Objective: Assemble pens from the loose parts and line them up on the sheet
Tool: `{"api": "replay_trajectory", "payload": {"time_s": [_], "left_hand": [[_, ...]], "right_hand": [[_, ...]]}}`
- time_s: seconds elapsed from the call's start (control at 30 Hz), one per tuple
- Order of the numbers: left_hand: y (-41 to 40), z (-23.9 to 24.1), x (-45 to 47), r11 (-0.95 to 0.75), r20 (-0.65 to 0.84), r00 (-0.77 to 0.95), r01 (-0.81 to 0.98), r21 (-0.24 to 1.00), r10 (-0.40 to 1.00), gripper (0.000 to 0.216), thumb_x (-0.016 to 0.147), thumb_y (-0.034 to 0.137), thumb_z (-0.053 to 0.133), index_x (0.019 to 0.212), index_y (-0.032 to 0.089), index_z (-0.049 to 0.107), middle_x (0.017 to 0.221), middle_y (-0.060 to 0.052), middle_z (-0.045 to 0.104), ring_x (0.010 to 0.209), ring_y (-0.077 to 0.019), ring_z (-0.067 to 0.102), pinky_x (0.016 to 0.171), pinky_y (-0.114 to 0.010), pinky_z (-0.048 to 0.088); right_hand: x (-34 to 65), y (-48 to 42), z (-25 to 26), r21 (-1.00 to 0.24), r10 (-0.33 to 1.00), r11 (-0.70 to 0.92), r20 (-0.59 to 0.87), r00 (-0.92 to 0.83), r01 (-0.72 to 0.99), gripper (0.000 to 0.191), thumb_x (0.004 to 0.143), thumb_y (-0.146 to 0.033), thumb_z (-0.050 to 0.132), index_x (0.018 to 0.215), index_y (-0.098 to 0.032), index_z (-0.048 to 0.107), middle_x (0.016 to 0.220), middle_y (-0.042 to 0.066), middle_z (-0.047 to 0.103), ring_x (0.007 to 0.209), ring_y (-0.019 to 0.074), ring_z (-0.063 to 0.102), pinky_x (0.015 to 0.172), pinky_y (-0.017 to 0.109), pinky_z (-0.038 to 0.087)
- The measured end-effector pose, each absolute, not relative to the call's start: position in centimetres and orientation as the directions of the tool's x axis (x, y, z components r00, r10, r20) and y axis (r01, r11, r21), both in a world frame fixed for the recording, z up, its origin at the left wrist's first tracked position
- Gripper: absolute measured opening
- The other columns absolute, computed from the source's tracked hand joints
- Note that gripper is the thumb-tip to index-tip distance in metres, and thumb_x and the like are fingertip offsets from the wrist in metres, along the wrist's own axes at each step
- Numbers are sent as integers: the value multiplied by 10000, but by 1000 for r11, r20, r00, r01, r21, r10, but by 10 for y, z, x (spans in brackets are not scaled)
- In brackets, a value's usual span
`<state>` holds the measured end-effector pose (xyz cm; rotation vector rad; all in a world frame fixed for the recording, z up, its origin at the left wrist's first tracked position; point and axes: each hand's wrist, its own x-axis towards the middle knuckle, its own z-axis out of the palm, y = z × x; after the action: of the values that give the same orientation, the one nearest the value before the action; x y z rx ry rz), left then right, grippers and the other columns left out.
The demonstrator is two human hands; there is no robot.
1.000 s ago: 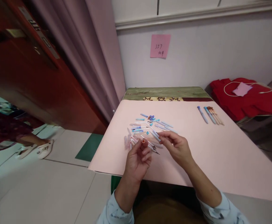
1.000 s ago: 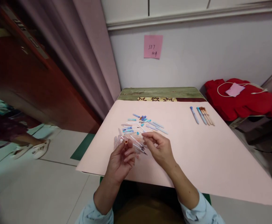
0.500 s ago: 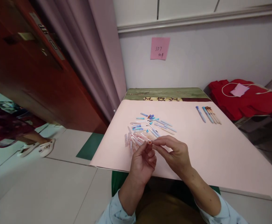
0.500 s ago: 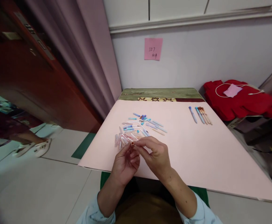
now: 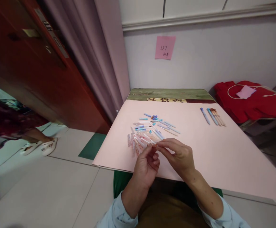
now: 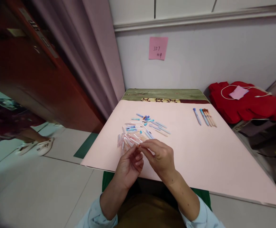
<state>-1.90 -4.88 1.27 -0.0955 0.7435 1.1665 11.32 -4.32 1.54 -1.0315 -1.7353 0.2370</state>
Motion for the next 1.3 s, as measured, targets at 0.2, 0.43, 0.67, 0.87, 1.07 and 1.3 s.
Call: {"api": "replay_trajectory", "payload": {"time_s": [0.2, 0.43, 0.67, 0.87, 1.07, 1.3], "left_hand": [[-48, 9, -18, 442, -598, 205, -851, 282, 775, 55, 822, 124, 662, 851, 97, 623, 651, -5, 643, 431, -36, 467, 362, -134, 317], [-47, 4, -16, 476, -618, 236, -842, 256, 750, 27, 846, 120, 629, 856, 96, 625, 629, -4, 637, 422, -41, 464, 354, -135, 317], [-46, -2, -15, 494, -644, 241, -834, 245, 726, 52, 834, 137, 654, 850, 96, 627, 629, 0, 637, 415, -38, 450, 347, -136, 314], [-44, -4, -15, 510, -650, 243, -821, 257, 720, 50, 844, 140, 648, 859, 94, 633, 654, -12, 653, 419, -38, 455, 349, -135, 315], [-43, -7, -14, 504, -658, 216, -815, 286, 722, 51, 850, 142, 640, 845, 91, 641, 649, -18, 655, 428, -43, 467, 352, -139, 318], [-42, -5, -13, 523, -655, 253, -813, 255, 713, 57, 835, 141, 658, 861, 92, 644, 636, -5, 641, 419, -36, 449, 349, -133, 308]], "right_hand": [[115, -43, 11, -562, 725, 603, 682, -97, 566, 82, 875, -185, 673, 903, -226, 738, 869, 7, 760, 798, 147, 719, 705, 249, 575], [116, -42, 5, -468, 698, 598, 703, -136, 651, 63, 881, -231, 683, 883, -223, 745, 866, -4, 768, 779, 137, 724, 712, 234, 558], [119, -39, -1, -479, 729, 577, 667, -152, 662, 120, 911, -279, 648, 873, -233, 752, 860, -6, 771, 768, 126, 724, 717, 217, 554], [124, -37, -2, -425, 718, 574, 672, -180, 700, 123, 903, -309, 664, 857, -236, 753, 869, -10, 772, 761, 130, 723, 702, 216, 541], [127, -37, -2, -313, 679, 578, 697, -232, 754, 133, 915, -304, 648, 871, -236, 755, 859, -18, 772, 711, 128, 715, 656, 218, 516], [128, -37, 0, -381, 719, 572, 659, -220, 727, 144, 905, -341, 661, 926, -227, 747, 896, 3, 771, 765, 132, 716, 706, 210, 522]]}}
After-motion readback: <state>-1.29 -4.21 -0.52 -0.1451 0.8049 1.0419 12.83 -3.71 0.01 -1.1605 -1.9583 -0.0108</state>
